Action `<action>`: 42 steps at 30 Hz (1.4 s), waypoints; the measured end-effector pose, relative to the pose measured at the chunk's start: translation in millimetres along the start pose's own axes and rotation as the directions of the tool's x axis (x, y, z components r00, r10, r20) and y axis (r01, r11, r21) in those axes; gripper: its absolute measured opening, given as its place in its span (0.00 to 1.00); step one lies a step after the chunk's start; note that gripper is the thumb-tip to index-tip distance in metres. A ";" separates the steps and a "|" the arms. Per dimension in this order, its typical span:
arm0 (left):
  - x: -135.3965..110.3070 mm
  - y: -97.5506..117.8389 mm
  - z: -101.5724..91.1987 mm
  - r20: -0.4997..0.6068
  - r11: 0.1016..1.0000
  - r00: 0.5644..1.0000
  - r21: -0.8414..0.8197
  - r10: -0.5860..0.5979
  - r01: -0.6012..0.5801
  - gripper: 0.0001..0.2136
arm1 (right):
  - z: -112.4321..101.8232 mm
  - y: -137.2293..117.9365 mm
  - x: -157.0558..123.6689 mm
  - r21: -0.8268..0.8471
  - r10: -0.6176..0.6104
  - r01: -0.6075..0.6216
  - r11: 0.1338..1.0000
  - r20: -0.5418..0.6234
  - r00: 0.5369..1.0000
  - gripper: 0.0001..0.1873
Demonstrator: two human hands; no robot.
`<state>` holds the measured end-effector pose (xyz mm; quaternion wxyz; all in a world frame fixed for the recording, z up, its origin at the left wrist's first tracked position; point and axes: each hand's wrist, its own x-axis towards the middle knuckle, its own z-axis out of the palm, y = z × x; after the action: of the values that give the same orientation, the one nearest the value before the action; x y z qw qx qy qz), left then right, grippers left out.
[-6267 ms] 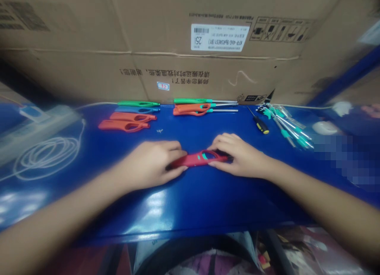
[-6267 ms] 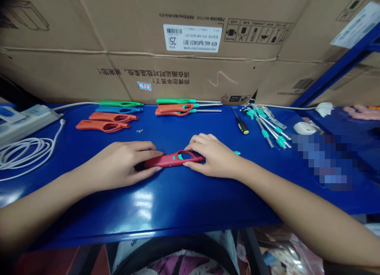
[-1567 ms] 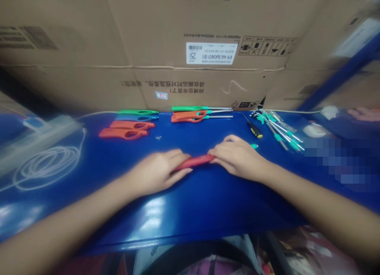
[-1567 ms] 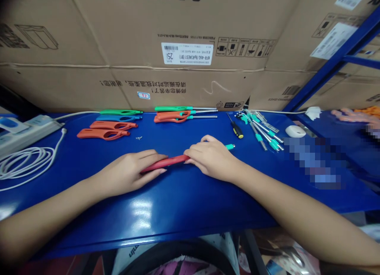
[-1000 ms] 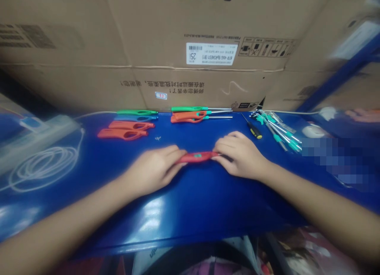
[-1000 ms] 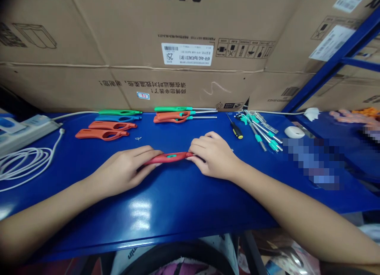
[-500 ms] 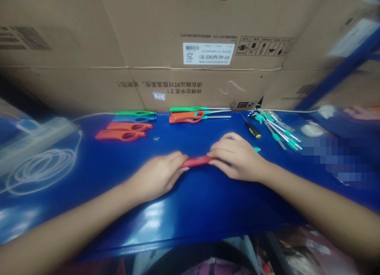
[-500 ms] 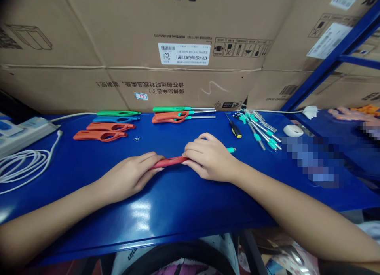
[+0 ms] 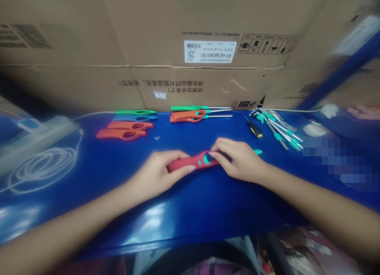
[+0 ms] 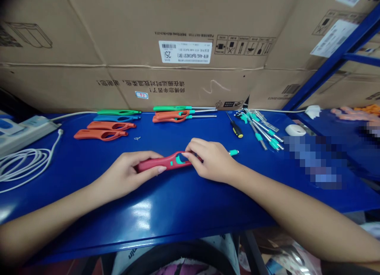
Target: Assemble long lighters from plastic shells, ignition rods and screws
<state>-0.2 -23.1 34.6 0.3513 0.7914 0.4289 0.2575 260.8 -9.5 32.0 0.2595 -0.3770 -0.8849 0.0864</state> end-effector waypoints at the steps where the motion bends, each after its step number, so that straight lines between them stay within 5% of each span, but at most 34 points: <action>1: 0.4 2.9 0.4 0.021 0.992 0.996 -0.089 -0.086 0.088 0.13 | -0.1 -0.5 0.0 0.004 0.011 -0.011 1.000 0.006 1.000 0.10; 4: 2.0 9.2 1.2 0.146 0.859 0.934 -0.367 -0.325 0.356 0.16 | -1.5 -2.2 -0.3 -0.001 -0.005 0.005 1.000 0.004 1.000 0.10; 7: 4.1 10.4 0.8 0.317 0.648 0.839 -0.533 -0.443 0.544 0.19 | -3.4 -1.8 -0.2 -0.070 -0.122 0.122 0.990 0.006 0.993 0.19; 14: 10.3 9.1 1.7 0.691 0.080 0.616 -0.639 -0.378 0.765 0.19 | -0.8 -6.5 1.2 -0.176 -0.411 0.404 0.898 -0.004 0.912 0.13; 17: 10.3 10.4 3.6 0.739 -0.017 0.599 -0.634 -0.309 0.773 0.20 | 3.1 -11.8 -1.3 -0.182 -0.427 0.412 0.893 -0.048 0.903 0.10; 27: 6.6 8.1 6.6 0.674 0.127 0.680 -0.677 -0.288 0.725 0.13 | 3.5 -9.1 -0.1 -0.163 -0.385 0.374 0.913 -0.041 0.922 0.10; 31: 11.6 -0.4 -6.7 0.497 0.480 0.783 -0.619 -0.374 0.621 0.13 | -3.2 2.6 4.7 -0.283 -0.240 0.245 0.927 0.051 0.969 0.18; 35: 18.5 -14.7 -28.1 0.313 0.848 0.886 -0.302 -0.342 0.434 0.18 | -9.6 28.8 4.7 -0.440 -0.045 0.056 0.896 0.036 0.998 0.28; 39: 22.8 -29.0 -36.6 0.125 0.963 0.967 -0.129 -0.222 0.238 0.17 | -13.8 55.4 4.2 -0.485 0.086 -0.082 0.870 -0.013 0.996 0.19; 42: 23.9 -32.2 -34.4 0.046 0.983 0.987 -0.091 -0.155 0.159 0.17 | -17.4 65.6 4.9 -0.488 0.148 -0.145 0.860 -0.034 0.988 0.13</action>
<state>-28.7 21.4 33.4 0.4156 0.7426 0.4705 0.2336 307.9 39.2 25.9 0.1463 -0.4963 -0.8473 -0.1199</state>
